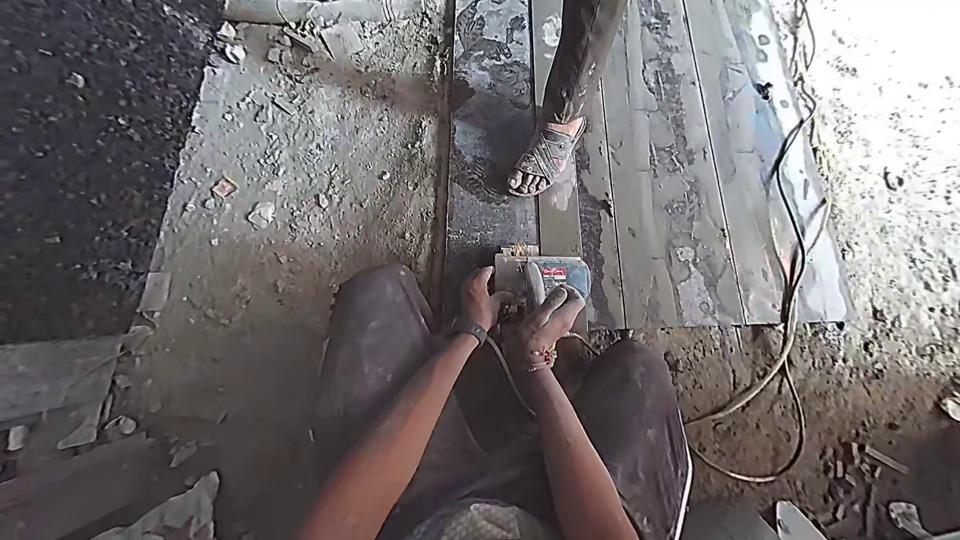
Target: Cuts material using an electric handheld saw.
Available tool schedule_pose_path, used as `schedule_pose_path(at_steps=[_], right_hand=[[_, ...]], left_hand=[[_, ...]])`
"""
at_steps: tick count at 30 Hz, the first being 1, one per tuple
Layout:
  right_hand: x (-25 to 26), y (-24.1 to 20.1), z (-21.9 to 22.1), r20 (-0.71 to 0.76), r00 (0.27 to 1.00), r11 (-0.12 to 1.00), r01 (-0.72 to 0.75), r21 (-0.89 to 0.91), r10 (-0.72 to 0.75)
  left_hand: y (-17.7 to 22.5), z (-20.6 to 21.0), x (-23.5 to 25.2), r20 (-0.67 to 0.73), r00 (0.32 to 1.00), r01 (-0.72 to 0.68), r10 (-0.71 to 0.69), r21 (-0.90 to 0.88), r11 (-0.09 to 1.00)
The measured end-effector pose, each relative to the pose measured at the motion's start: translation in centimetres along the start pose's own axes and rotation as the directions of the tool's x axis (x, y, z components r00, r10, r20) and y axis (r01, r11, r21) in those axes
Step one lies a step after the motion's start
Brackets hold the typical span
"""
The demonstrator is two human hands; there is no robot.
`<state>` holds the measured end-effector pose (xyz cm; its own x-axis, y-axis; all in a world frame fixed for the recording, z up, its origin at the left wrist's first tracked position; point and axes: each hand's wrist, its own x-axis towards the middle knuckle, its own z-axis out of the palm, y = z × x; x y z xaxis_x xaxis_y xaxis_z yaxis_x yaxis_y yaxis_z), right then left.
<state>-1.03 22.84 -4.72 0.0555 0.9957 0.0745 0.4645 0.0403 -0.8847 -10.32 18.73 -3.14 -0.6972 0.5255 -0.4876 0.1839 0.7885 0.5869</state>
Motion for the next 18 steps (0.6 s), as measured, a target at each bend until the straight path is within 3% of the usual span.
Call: schedule_pose_path(at_steps=[18], right_hand=[[0.8, -1.3, 0.7, 0.033, 0.999, 0.996, 0.001, -0.084, 0.001]], left_hand=[[0.2, -0.5, 1.3, 0.024, 1.0, 0.006, -0.005, -0.026, 1.0]])
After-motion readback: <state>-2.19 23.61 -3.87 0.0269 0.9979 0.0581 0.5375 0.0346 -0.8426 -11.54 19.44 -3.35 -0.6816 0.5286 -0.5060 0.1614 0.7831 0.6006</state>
